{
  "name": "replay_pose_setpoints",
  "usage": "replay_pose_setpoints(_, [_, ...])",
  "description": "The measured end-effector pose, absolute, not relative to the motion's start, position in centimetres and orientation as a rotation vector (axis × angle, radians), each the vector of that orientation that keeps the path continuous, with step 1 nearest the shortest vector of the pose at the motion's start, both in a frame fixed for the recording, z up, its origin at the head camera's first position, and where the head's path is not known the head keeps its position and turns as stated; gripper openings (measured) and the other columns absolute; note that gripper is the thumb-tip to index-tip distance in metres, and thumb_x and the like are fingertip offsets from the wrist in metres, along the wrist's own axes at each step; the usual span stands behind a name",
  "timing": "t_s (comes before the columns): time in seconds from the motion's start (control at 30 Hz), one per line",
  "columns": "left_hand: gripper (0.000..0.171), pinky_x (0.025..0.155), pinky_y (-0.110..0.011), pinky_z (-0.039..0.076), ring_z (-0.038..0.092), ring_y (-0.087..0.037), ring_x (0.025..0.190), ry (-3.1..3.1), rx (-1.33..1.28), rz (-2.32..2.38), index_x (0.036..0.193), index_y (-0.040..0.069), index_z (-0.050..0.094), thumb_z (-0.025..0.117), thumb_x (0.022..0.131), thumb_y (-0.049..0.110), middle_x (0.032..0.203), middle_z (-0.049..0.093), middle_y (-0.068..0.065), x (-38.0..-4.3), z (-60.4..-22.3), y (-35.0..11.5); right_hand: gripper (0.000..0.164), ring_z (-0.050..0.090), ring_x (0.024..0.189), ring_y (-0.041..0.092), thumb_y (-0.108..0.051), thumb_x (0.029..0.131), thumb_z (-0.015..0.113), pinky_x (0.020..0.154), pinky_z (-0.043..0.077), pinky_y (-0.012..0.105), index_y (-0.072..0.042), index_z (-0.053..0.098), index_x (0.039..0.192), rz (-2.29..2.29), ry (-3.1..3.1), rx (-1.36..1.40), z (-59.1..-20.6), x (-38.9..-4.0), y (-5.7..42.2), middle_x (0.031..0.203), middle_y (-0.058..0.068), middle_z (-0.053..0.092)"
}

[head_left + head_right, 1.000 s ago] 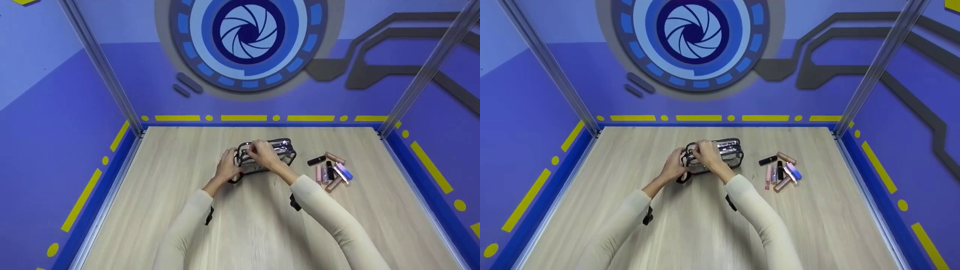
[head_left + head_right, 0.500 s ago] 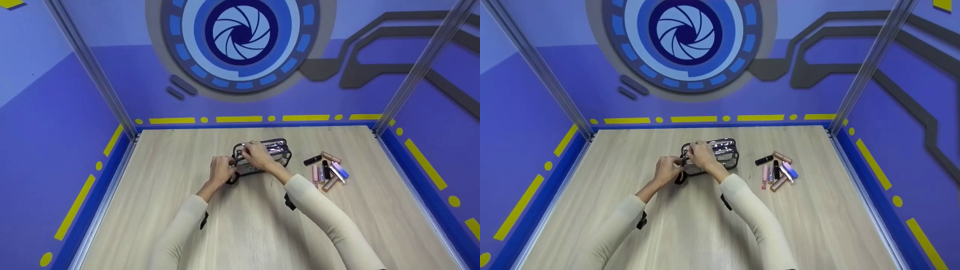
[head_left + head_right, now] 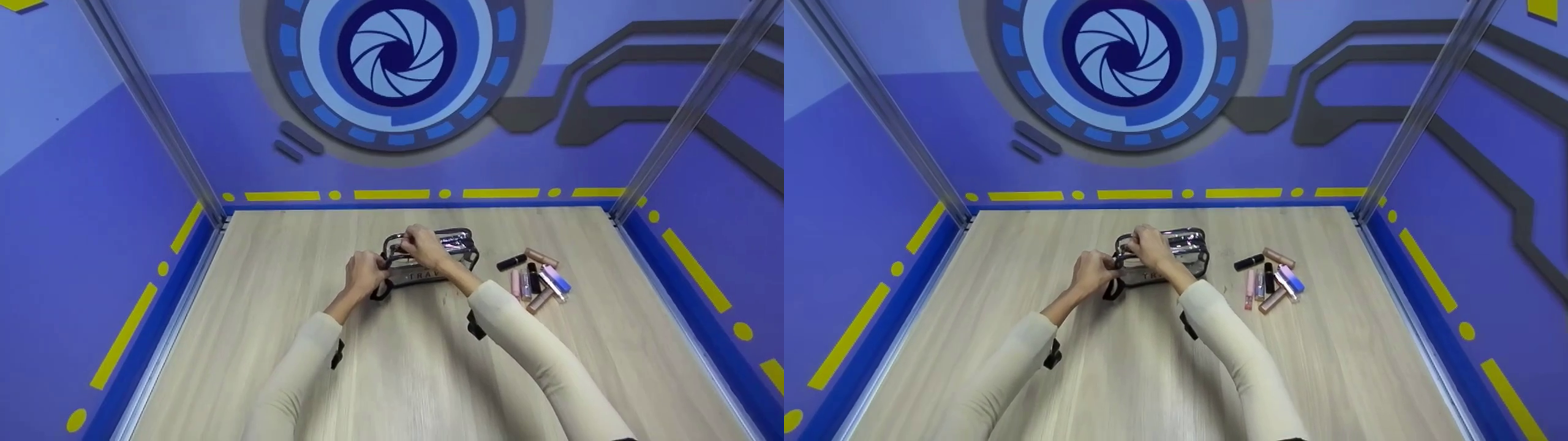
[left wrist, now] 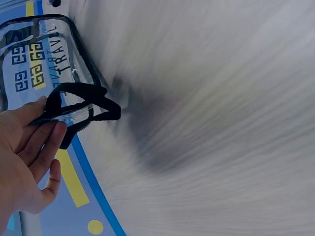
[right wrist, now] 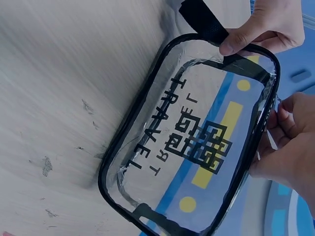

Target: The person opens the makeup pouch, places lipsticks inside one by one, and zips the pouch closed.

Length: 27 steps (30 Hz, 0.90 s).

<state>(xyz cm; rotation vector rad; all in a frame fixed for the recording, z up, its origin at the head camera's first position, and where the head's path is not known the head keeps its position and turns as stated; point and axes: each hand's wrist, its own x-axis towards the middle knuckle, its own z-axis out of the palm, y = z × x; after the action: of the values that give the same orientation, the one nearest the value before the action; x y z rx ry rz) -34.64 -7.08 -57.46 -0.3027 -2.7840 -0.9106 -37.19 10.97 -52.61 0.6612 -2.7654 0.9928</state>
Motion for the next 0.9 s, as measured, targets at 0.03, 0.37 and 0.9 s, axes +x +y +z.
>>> replay_pose_setpoints(0.03, [0.009,0.070,-0.043,0.058,0.064,-0.015,0.065,-2.785,-0.292,-0.918,0.070,0.012,0.080,0.086,0.075,0.013,0.069,0.076,0.000,-34.6,-57.4,-7.1,0.009,0.057,0.079,0.024,-0.005,0.094,0.061,0.073,0.049,0.037,0.001,0.062,0.087,0.966,-2.780,0.655,-52.6,-37.2,11.1,0.087,0.014,0.063])
replay_pose_setpoints(0.37, [0.010,0.080,-0.043,0.061,0.076,-0.024,0.081,-2.829,-0.229,-0.964,0.081,0.010,0.083,0.089,0.075,0.015,0.080,0.079,-0.003,-34.7,-57.0,-7.4,0.012,0.065,0.084,0.031,-0.014,0.093,0.062,0.086,0.049,0.054,-0.005,0.066,0.087,0.606,-2.867,0.595,-52.1,-37.0,12.4,0.088,0.012,0.068])
replay_pose_setpoints(0.9, [0.005,0.076,-0.043,0.062,0.077,-0.024,0.080,-2.857,-0.201,-0.929,0.078,0.010,0.083,0.087,0.075,0.012,0.079,0.080,-0.002,-34.7,-57.2,-7.0,0.015,0.063,0.089,0.033,-0.016,0.091,0.063,0.082,0.046,0.051,-0.007,0.067,0.080,0.404,-2.816,0.535,-52.2,-36.2,12.9,0.087,0.010,0.070])
